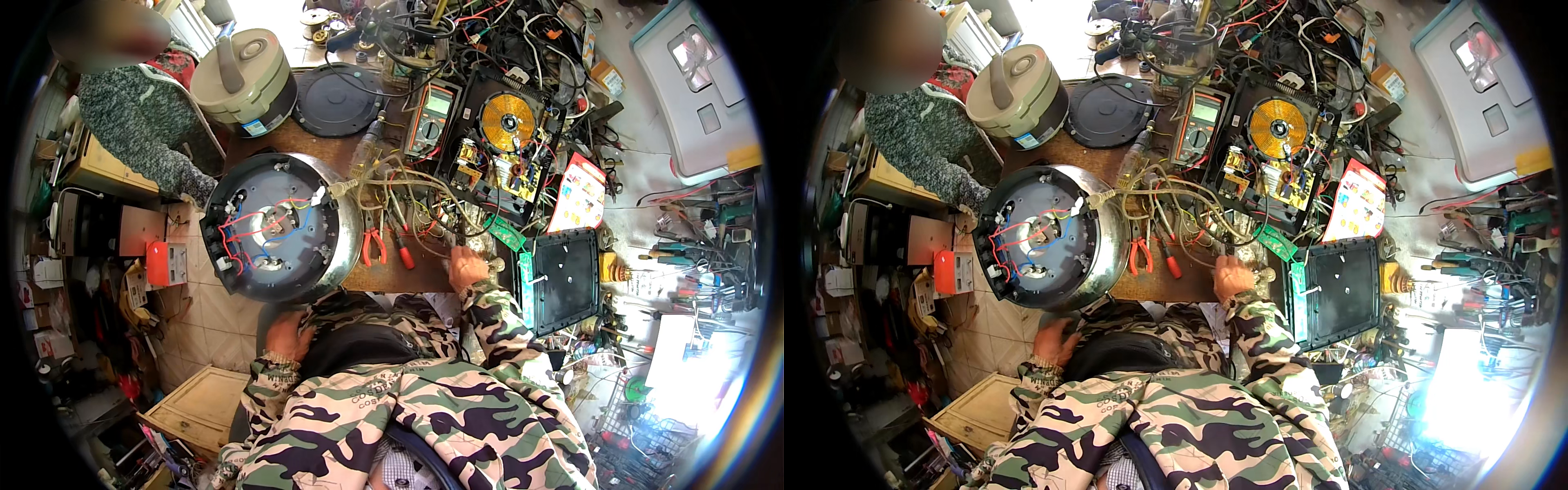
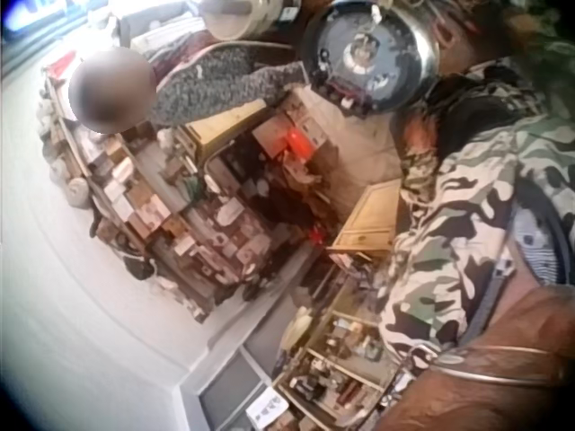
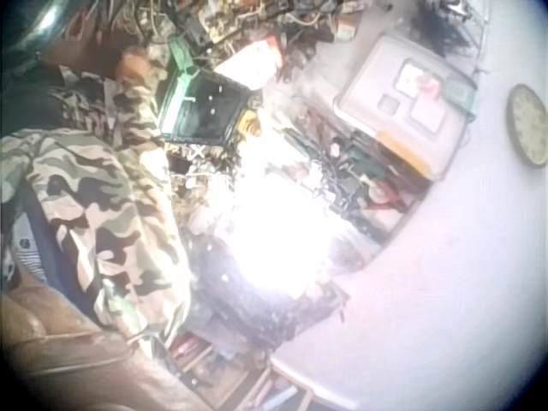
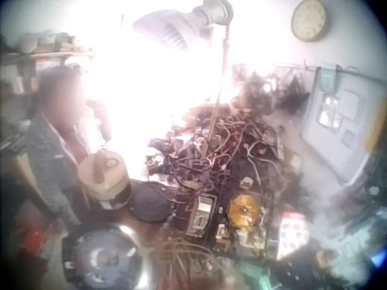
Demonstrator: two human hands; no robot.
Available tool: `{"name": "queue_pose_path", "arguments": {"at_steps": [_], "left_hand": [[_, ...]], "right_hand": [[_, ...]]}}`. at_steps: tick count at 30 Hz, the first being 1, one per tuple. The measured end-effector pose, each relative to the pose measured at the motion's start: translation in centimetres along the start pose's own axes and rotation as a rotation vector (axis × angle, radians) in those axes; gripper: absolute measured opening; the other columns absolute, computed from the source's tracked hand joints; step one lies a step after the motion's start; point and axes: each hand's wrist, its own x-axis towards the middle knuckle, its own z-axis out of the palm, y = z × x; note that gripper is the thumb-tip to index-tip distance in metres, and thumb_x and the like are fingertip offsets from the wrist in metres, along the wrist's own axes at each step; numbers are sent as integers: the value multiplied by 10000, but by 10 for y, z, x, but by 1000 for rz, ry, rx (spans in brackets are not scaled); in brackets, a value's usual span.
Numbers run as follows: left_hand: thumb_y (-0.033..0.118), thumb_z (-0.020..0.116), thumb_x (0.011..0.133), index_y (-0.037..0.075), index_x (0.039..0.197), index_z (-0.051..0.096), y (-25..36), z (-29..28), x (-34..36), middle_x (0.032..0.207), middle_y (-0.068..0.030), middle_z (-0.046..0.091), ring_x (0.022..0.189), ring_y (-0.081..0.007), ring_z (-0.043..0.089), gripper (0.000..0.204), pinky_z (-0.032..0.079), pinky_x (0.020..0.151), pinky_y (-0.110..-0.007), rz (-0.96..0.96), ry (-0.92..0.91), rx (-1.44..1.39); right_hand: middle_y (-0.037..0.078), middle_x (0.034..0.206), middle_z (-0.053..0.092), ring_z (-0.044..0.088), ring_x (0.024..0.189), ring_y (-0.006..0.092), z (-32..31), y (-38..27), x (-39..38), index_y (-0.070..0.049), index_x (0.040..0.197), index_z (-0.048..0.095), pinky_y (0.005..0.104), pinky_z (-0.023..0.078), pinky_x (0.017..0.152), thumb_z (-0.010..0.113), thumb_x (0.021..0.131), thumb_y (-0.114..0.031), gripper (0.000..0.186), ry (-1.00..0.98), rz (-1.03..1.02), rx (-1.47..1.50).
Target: The person repairs a round electric appliance by manipulating internal wires, using pliers and a heat gun, and reattaching the base. They then hand the finished unit to a woman standing nearby.
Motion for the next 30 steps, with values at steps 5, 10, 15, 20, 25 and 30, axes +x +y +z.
{"name": "queue_pose_path", "arguments": {"at_steps": [5, 10, 15, 20, 25, 30], "left_hand": [[213, 732, 817, 48, 1135, 658, 27, -1, 18, 1072, -224, 669, 1001, -412, 636, 366, 511, 853, -463, 174, -58, -60], [217, 728, 828, 6, 1133, 641, 61, 16, 52, 1106, -214, 671, 989, -379, 664, 381, 523, 846, -424, 327, -160, -137], [170, 738, 839, -37, 1336, 517, 108, 23, 80, 1133, -225, 642, 976, -340, 667, 581, 520, 891, -417, 278, -120, -238], [159, 811, 754, -43, 1463, 339, 152, 26, 110, 1379, -272, 476, 1241, -421, 513, 876, 437, 1043, -448, 389, 208, -274], [206, 806, 771, -51, 1344, 495, 176, 28, 130, 1312, -259, 542, 1200, -397, 555, 702, 460, 1013, -436, 525, -15, -319], [230, 764, 823, -40, 1168, 625, 182, 51, 128, 1122, -226, 648, 1037, -371, 643, 460, 520, 891, -410, 541, -297, -469]], "right_hand": [[130, 772, 630, 632, 644, 310, -95, -11, 5, -57, 955, 668, 399, 500, 561, 760, 816, -183, 209, 254, 21, 217], [82, 685, 585, 546, 560, 176, -195, -36, 5, -41, 811, 722, 308, 405, 493, 804, 783, -82, 95, 393, 103, 504], [70, 617, 559, 468, 500, 148, -260, -16, -33, -5, 747, 669, 299, 326, 439, 847, 740, -252, 305, 489, -205, 716], [3, 619, 440, 371, 494, 118, -300, 17, -105, -64, 664, 539, 291, 239, 437, 801, 826, -344, 416, 676, -392, 957], [-23, 656, 360, 327, 544, 99, -320, 28, -145, -111, 684, 498, 272, 231, 495, 779, 853, -368, 417, 666, -413, 1226], [-15, 691, 329, 288, 572, 97, -336, 6, -192, -104, 766, 473, 262, 231, 512, 727, 899, -233, 314, 843, -115, 1127]]}}
